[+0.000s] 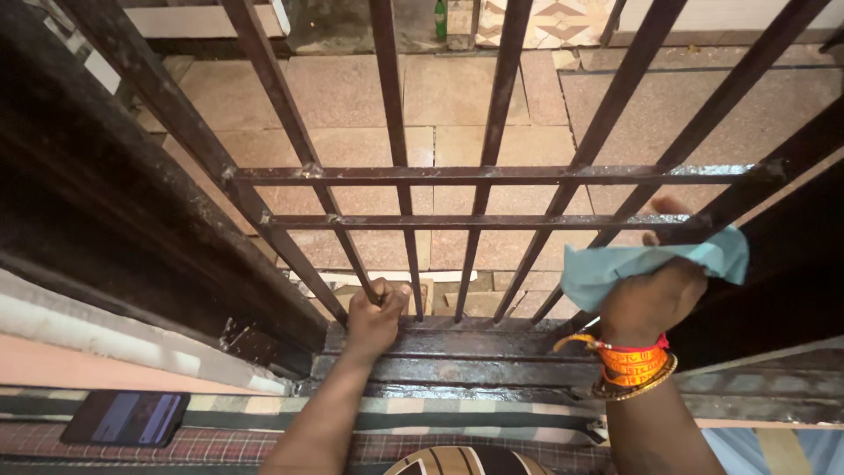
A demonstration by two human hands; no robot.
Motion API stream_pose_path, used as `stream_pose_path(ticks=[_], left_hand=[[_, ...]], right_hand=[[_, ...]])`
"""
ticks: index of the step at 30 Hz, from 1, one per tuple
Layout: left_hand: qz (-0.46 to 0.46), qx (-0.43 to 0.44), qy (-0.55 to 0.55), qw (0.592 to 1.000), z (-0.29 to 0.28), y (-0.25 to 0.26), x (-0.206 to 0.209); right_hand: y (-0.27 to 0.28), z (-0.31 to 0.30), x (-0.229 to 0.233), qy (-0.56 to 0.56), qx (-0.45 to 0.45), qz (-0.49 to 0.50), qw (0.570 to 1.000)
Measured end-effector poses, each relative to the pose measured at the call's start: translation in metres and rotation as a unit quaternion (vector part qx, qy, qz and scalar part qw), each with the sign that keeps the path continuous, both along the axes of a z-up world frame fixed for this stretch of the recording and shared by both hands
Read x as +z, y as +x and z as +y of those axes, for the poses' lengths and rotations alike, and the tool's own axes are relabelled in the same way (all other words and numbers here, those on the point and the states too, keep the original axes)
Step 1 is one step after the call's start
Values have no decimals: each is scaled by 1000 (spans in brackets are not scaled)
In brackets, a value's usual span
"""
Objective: The person wipes the bars and frame of a metal gate using a blue cloth.
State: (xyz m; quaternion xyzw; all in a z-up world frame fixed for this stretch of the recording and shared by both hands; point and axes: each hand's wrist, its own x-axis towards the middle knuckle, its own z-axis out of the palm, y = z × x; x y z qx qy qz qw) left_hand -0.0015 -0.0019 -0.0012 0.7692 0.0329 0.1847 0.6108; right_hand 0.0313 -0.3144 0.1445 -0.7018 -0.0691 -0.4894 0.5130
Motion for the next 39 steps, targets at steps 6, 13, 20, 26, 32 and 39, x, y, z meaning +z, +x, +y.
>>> stream_pose_path(ticks=[6,13,20,26,32,39], left_hand=[[3,3,2,1000,-1,2,-1],[-8,-2,-4,1000,0,1,-2],[-7,-2,2,1000,1,2,-4],[-55,-4,9,998,1,3,-5],[12,-4,4,1000,2,1,-3],[6,11,41,999,2,2,0]], right_hand=[[-3,-10,-42,268,179,114,940],[-7,-45,-17,445,328,263,791],[-5,-46,6,340,234,107,905],[6,1,-53,360,219,55,905],[-55,-19,-104,40,156,170,972],[-119,-63,-62,-17,43,284,958]])
